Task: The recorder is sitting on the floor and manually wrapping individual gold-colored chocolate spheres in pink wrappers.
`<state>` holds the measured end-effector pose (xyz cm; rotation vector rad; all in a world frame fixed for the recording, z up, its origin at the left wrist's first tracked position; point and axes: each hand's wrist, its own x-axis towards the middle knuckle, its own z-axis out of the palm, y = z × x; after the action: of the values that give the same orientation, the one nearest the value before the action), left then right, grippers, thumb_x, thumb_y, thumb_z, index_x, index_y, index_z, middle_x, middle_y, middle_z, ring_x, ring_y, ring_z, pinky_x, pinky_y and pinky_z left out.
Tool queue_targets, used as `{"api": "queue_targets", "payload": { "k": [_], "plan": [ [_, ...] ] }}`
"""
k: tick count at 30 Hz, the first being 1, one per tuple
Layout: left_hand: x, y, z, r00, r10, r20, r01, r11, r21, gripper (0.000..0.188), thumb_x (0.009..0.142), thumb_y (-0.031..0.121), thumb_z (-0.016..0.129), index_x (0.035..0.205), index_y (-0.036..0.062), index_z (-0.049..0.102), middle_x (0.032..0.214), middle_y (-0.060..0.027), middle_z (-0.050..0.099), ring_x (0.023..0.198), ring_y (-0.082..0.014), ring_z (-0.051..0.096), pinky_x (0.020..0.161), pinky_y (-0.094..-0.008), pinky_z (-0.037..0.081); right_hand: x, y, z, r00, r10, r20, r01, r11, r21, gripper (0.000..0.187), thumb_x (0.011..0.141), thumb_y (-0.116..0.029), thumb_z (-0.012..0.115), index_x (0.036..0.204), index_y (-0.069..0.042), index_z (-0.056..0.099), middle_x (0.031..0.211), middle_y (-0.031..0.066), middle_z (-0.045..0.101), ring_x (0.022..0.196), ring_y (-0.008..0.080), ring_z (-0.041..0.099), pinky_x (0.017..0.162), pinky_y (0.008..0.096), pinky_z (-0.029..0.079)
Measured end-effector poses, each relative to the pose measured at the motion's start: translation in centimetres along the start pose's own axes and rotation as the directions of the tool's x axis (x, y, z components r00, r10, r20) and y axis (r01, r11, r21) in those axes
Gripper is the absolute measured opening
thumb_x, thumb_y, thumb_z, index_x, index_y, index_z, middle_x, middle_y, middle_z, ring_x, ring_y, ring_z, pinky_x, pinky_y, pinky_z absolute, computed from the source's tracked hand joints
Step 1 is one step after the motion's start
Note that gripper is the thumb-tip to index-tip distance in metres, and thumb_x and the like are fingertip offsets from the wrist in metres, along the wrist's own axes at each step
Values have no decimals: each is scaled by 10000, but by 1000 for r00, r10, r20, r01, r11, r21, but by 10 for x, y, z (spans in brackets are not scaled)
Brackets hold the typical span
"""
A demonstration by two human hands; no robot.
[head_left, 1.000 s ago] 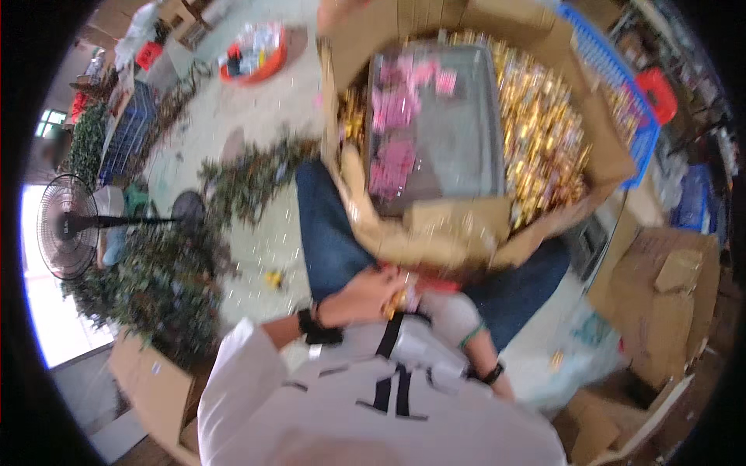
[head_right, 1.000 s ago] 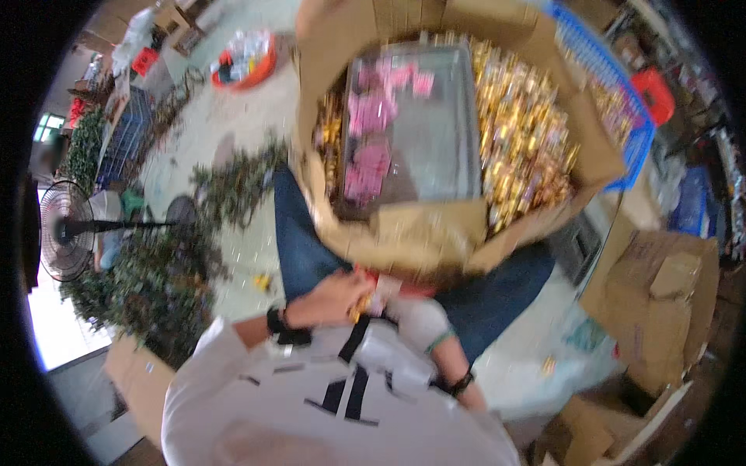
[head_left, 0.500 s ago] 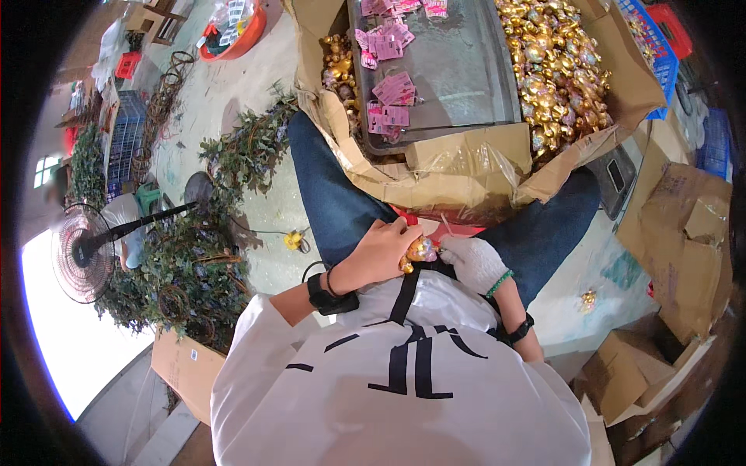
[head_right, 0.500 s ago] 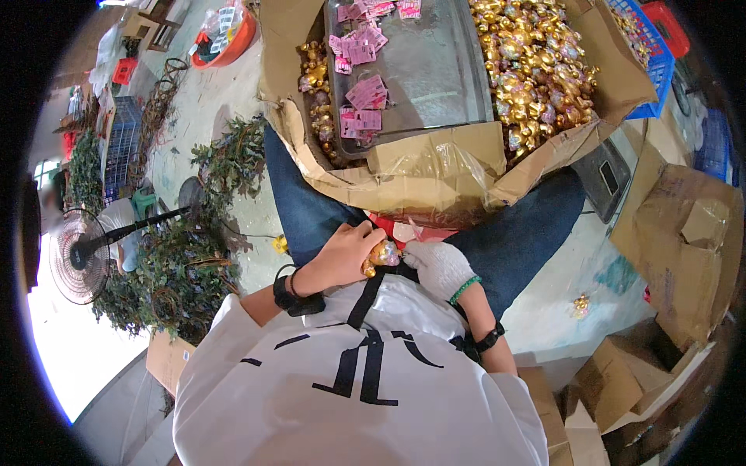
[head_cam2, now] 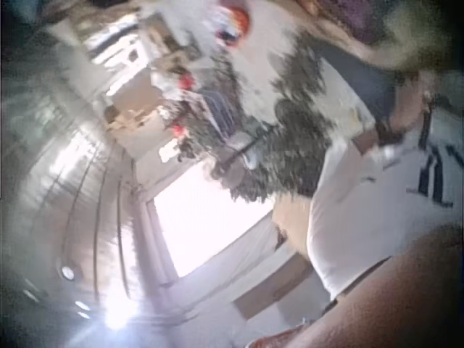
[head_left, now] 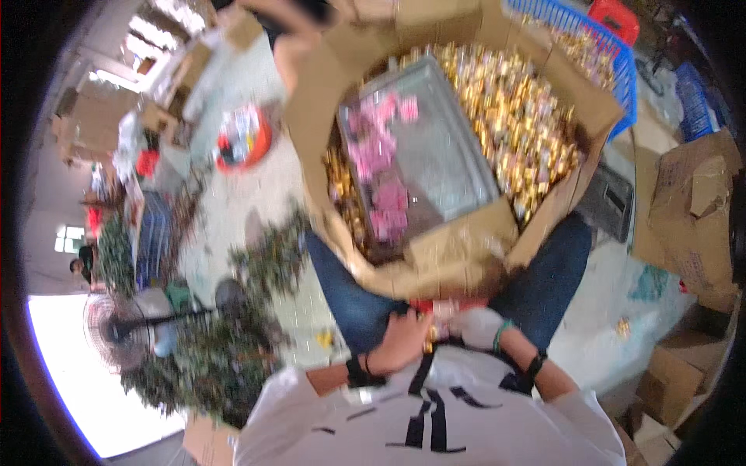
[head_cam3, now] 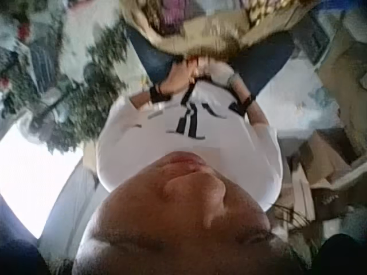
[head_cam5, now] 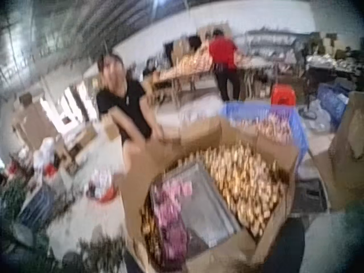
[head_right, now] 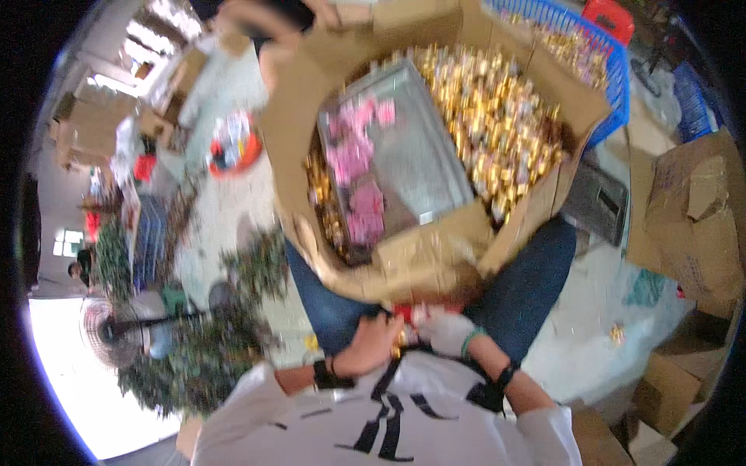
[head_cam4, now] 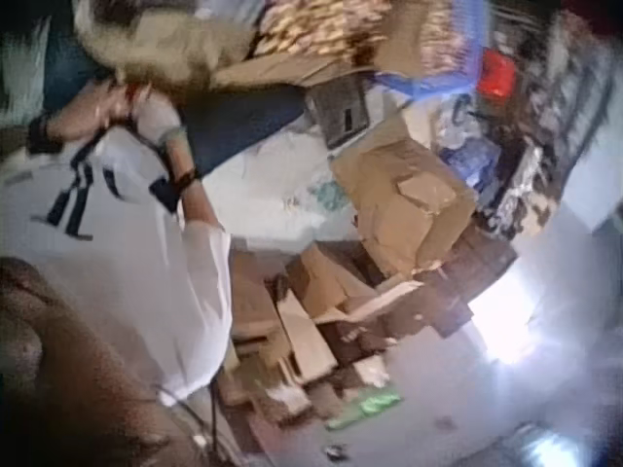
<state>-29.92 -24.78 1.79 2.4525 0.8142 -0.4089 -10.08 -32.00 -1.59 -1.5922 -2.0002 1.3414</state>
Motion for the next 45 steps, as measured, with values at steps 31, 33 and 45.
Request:
{"api": "queue_targets", "payload": {
  "k": [31, 33, 45],
  "plan": [
    [-40, -3, -61, 987, 106, 119, -59, 937, -345, 412, 805, 266, 601, 1154, 104, 453, 991, -156, 573, 928, -331, 584, 799, -432, 445, -36, -68, -14, 990, 139, -5, -120, 872, 474, 284, 892, -226, 523, 1078, -20, 578, 1011, 170, 588, 831, 341, 588, 709, 412, 474],
    [-43, -7, -82, 992, 118, 55, -72, 851, -520, 414, 794, 258, 616, 1147, 102, 466, 983, -145, 574, 914, -328, 581, 811, -419, 438, -44, -69, -13, 916, -255, -308, 313, 937, 154, 300, 909, -261, 511, 1054, -10, 589, 911, 204, 615, 797, 368, 601, 658, 433, 471],
    [-51, -3, -84, 686, 673, -276, -725, 663, -183, 343, 817, 124, 581, 1148, 127, 494, 1078, -100, 515, 1043, -263, 510, 949, -396, 363, -44, -57, 37, 956, 41, 291, -294, 185, 938, 374, 971, -311, 403, 1170, -31, 550, 1085, 123, 616, 980, 243, 589, 896, 365, 434]
  ]
}}
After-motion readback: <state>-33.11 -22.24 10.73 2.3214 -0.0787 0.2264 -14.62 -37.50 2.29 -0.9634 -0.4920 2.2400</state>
